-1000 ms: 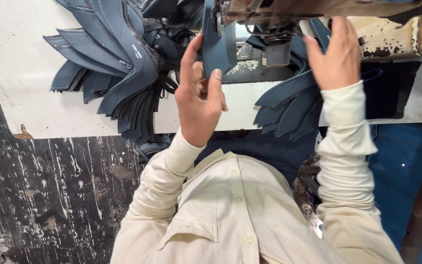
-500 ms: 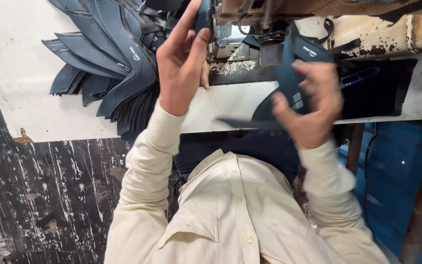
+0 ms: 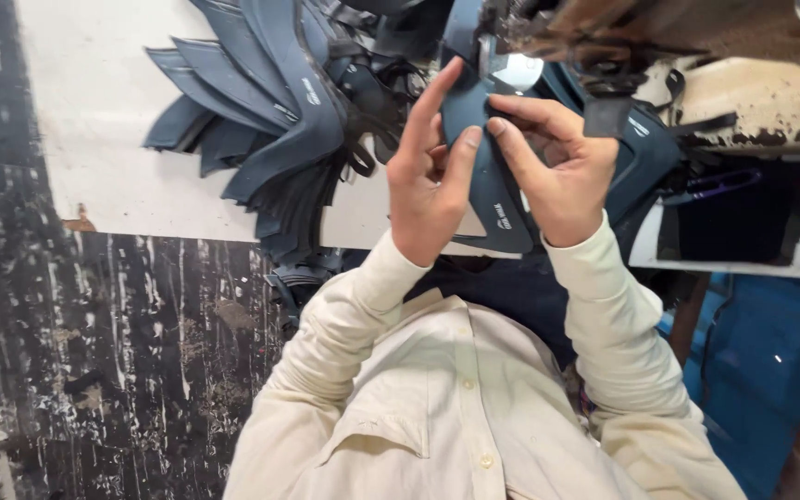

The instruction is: Assembling and stitching shoe upper components at a manufacturing station.

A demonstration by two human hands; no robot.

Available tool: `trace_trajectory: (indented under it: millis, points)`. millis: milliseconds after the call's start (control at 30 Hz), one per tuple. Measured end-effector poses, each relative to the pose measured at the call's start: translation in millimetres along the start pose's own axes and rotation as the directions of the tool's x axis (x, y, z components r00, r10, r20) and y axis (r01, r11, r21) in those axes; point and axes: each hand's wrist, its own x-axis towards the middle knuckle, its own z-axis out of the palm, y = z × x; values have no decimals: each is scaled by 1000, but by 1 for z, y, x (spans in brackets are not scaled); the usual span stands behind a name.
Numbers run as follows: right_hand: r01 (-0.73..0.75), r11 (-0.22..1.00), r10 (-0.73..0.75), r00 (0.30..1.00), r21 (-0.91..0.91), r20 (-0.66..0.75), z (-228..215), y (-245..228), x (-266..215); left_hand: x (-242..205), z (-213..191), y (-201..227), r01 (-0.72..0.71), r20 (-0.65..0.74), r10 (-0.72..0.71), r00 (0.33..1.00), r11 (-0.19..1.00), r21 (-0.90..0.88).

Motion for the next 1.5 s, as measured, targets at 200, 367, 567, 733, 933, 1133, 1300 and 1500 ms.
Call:
trace_trajectory:
  millis: [200, 367, 567, 733, 933, 1133, 1300, 1500]
  points:
    - [-38, 997, 42, 997, 73, -60, 5, 0, 12, 14, 6, -11, -39, -49, 40, 998, 999, 6]
    - [-69, 993, 74, 996, 97, -53, 5, -2, 12, 23, 9, 17, 6, -60, -4, 998, 999, 45]
    - [-44, 995, 47, 999, 93, -28, 3, -12, 15, -11, -6, 35, 83, 29, -93, 995, 965, 247]
    - [-45, 996, 47, 998, 73, -32, 6, -11, 15, -1, -24, 36, -27, 89, -7, 996, 925, 378]
    - [-31, 998, 35, 998, 62, -61, 9, -11, 16, 28, -31, 35, -168, 154, 105, 982, 858, 486]
    - [-40, 998, 45, 994, 49, -98, 14, -15, 17, 52, -33, 26, -150, 174, 85, 981, 901, 408]
    - [-31, 999, 33, 991, 18, -127, 16, -15, 17, 69, -30, 14, -171, 168, 112, 979, 906, 388]
    - [-82, 996, 84, 986, 20, -146, 15, -16, 17, 84, -24, 10, -219, 132, 180, 975, 882, 417]
